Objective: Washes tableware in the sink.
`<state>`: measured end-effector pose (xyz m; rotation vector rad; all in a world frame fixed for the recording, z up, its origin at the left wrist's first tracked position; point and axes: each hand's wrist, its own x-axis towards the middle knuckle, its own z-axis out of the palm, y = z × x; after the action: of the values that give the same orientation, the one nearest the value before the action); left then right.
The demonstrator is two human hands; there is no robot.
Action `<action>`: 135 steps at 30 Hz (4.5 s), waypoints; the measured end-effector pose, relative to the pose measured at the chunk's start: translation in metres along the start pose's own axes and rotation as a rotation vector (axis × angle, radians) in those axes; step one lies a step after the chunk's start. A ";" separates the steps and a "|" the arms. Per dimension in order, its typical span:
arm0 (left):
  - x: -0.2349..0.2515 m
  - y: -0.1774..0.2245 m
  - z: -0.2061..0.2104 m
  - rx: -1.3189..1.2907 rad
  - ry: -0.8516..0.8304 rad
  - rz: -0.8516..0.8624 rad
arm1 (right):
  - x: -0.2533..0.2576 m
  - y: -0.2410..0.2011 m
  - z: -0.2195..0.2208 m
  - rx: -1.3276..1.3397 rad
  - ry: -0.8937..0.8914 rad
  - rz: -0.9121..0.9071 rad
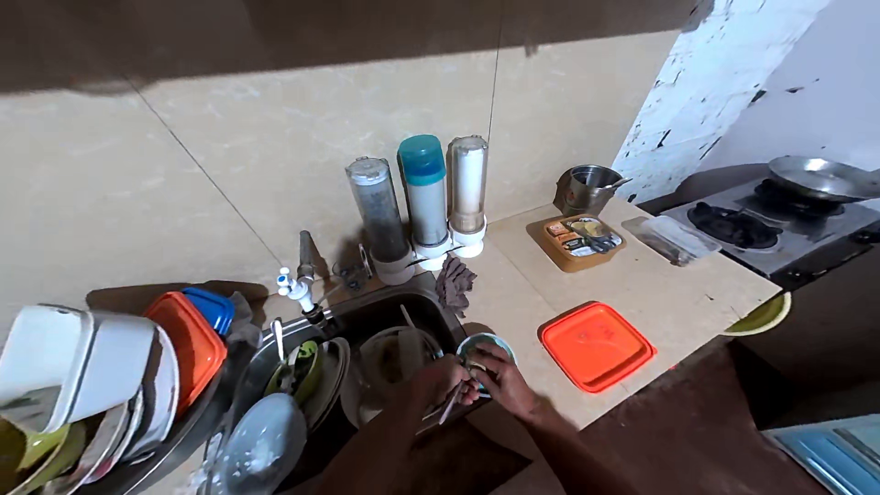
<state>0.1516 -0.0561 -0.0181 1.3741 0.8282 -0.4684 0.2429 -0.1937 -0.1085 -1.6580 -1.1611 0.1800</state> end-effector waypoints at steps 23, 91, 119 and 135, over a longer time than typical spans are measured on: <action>-0.026 0.003 0.016 0.908 0.100 0.014 | 0.009 -0.011 0.009 -0.503 0.019 0.114; -0.138 -0.083 -0.138 0.392 1.564 0.880 | 0.050 0.045 -0.057 -0.364 -0.073 0.642; -0.110 0.041 -0.241 1.501 1.189 0.749 | 0.189 -0.128 0.174 0.562 -0.587 0.627; -0.095 0.034 -0.231 1.362 1.322 0.876 | 0.245 -0.108 0.164 0.065 -1.071 -0.048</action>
<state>0.0598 0.1583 0.0782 3.2016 0.7326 0.9124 0.2039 0.0957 0.0069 -1.4598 -1.9265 1.1605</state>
